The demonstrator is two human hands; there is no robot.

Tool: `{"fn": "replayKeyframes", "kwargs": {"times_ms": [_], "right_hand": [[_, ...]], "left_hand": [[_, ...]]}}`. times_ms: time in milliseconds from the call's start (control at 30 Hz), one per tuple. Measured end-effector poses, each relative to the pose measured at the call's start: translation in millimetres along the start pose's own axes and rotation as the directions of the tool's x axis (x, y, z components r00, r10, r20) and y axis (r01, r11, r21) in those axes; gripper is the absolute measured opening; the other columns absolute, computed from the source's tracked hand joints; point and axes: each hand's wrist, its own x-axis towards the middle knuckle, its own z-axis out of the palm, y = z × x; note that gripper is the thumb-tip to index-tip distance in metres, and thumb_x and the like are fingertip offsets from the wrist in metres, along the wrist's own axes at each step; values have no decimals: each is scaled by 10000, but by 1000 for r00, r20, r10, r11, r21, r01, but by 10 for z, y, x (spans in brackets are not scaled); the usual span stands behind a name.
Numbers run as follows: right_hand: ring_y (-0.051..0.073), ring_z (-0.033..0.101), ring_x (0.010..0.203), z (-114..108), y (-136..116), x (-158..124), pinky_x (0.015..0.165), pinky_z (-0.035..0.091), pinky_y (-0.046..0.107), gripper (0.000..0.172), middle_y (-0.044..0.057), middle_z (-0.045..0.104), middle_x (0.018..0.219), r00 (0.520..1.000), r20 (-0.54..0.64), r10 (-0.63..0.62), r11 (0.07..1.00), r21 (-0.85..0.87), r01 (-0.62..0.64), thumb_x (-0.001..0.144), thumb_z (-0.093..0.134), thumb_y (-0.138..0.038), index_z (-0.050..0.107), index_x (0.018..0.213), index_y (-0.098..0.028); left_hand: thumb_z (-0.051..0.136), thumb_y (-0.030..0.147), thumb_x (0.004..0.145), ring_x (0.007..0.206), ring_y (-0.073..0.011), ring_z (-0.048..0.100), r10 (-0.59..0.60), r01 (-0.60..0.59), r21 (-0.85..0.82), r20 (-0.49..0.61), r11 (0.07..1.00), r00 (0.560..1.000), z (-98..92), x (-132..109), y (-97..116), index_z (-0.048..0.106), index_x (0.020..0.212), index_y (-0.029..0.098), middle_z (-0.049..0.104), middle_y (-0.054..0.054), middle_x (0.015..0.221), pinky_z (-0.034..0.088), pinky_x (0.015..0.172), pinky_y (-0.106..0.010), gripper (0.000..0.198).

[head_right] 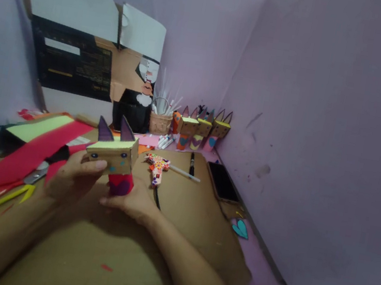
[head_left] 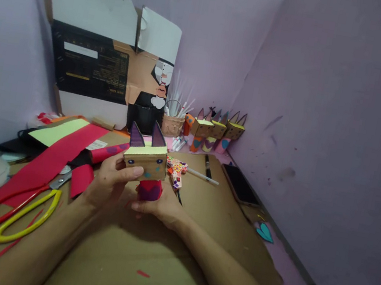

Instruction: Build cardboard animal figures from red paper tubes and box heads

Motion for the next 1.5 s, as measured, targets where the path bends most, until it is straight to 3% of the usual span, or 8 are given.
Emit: {"fn": "replayKeyframes", "kwargs": {"times_ms": [200, 367, 767, 967, 1200, 1300, 1400, 1500], "right_hand": [[66, 436, 437, -35, -40, -19, 363, 386, 194, 287, -65, 525, 554, 1000, -5, -18, 998, -67, 18, 464, 796, -220, 554, 610, -171], [55, 410, 421, -67, 1, -16, 383, 335, 192, 295, -80, 499, 516, 997, -29, -75, 989, -127, 71, 476, 794, -174, 519, 584, -180], [87, 443, 488, -122, 154, 8, 466, 377, 226, 320, -63, 523, 555, 994, -64, -94, 981, -176, 81, 484, 806, -235, 571, 696, -186], [75, 409, 448, -114, 122, -11, 424, 333, 214, 299, -67, 482, 504, 997, -41, -60, 974, -220, 50, 494, 791, -254, 506, 555, -189], [74, 385, 425, -88, 128, 0, 412, 336, 222, 334, -78, 469, 473, 996, -55, -68, 984, -169, 58, 456, 812, -293, 499, 534, -205], [83, 383, 442, -88, 79, -2, 436, 355, 236, 323, -77, 468, 479, 991, -71, -110, 984, -147, 99, 470, 813, -297, 512, 549, -207], [88, 396, 458, -116, 5, 0, 445, 361, 240, 304, -63, 486, 520, 985, -80, -150, 982, -131, 138, 503, 804, -299, 525, 575, -200], [95, 428, 483, -182, -37, 12, 447, 370, 232, 275, -50, 508, 565, 983, -50, -175, 981, -89, 170, 523, 795, -283, 556, 626, -194]], "left_hand": [[717, 188, 615, 919, -291, 641, 11, -15, 103, 39, 995, 999, -28, 1, -22, 686, 963, 142, 724, -66, 934, 494, 802, -368, 352], [732, 192, 611, 868, -282, 651, 6, -17, 190, 61, 982, 998, -71, -19, -39, 690, 947, 158, 730, -41, 882, 501, 772, -355, 341], [772, 220, 611, 909, -260, 650, 3, -39, 301, 119, 953, 993, -116, -44, -57, 647, 1042, 171, 718, -48, 975, 512, 784, -312, 451], [804, 250, 557, 905, -308, 651, 1, -32, 379, 81, 925, 997, -93, -47, 11, 661, 1023, 143, 723, -72, 949, 519, 772, -355, 498], [795, 282, 573, 897, -296, 650, -14, -13, 360, 73, 933, 997, -89, -40, -43, 660, 1033, 177, 718, -67, 959, 510, 776, -347, 491], [784, 320, 584, 1027, -318, 602, -19, -3, 271, 82, 962, 996, -23, -38, -53, 609, 1136, 189, 680, -96, 1079, 484, 847, -355, 594], [799, 394, 538, 1229, -339, 449, 0, -12, 139, 89, 990, 996, -23, 2, -73, 521, 1251, 181, 577, -129, 1250, 416, 956, -380, 794], [819, 377, 500, 1257, -368, 405, -28, 20, 180, 41, 983, 999, -105, 45, -126, 546, 1225, 147, 563, -165, 1257, 405, 956, -426, 809]]}}
